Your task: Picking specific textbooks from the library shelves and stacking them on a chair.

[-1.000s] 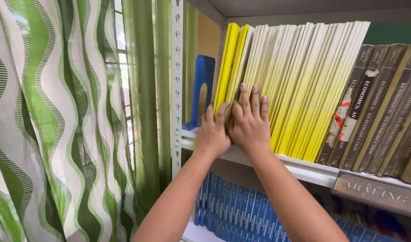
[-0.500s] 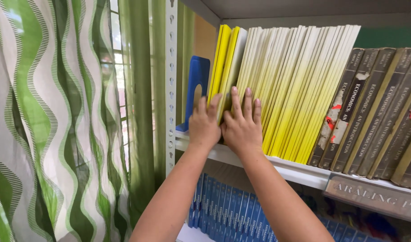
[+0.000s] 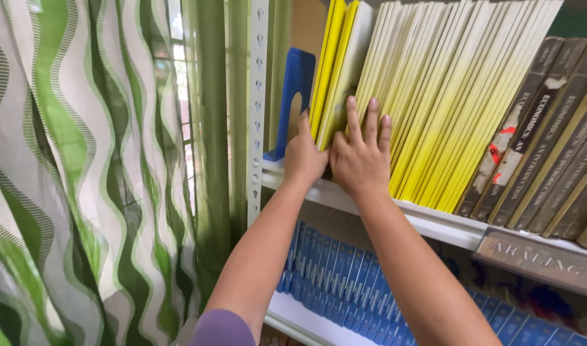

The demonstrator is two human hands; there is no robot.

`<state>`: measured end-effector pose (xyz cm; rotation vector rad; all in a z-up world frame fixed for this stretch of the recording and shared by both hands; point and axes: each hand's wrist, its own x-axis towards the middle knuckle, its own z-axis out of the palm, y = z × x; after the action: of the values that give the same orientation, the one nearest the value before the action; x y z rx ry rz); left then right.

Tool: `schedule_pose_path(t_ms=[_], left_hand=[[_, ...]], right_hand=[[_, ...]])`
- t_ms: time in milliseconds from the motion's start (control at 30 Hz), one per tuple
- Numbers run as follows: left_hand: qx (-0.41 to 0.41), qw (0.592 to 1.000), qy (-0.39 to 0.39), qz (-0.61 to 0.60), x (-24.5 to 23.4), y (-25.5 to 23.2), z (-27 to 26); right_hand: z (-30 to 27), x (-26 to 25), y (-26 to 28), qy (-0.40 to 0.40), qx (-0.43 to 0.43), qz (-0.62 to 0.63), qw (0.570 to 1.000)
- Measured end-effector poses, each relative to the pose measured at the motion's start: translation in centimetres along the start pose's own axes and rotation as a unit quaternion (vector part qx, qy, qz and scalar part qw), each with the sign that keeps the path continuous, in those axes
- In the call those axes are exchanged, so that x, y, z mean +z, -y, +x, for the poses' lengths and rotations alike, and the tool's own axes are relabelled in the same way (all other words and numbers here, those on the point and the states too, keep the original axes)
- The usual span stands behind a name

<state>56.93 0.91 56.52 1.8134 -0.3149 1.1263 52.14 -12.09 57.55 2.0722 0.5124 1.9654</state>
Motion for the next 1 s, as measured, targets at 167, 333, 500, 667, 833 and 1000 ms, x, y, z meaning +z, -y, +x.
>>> schedule_pose_path(t_ms=[167,333,500,667,833,1000], left_hand=[[0.024,1.0,-0.013,0.014,0.1,0.0,0.3],[0.05,0.997,0.025,0.048,-3.1,-1.6,1.0],[0.073,0.997,0.024,0.007,-5.4,-2.5,-0.1],[0.009,0.999,0.028,0.035,-6.4,-4.7,-1.4],[0.052,0.996,-0.049,0.051,-5.6,-5.6,-2.4],[0.138,0.968,-0.156,0.139,-3.7,-5.9,-2.6]], right_hand=[[-0.6,0.8,-0.2,-0.019,0.0,0.0,1.0],[-0.7,0.5,-0.3,-0.008,-0.001,0.005,1.0],[-0.7,0.4,-0.3,0.0,-0.001,0.031,1.0],[-0.6,0.2,-0.2,0.013,0.004,0.044,0.999],[-0.9,1.4,-0.7,-0.026,0.005,0.052,0.998],[-0.6,0.6,-0.4,-0.025,0.017,0.068,0.997]])
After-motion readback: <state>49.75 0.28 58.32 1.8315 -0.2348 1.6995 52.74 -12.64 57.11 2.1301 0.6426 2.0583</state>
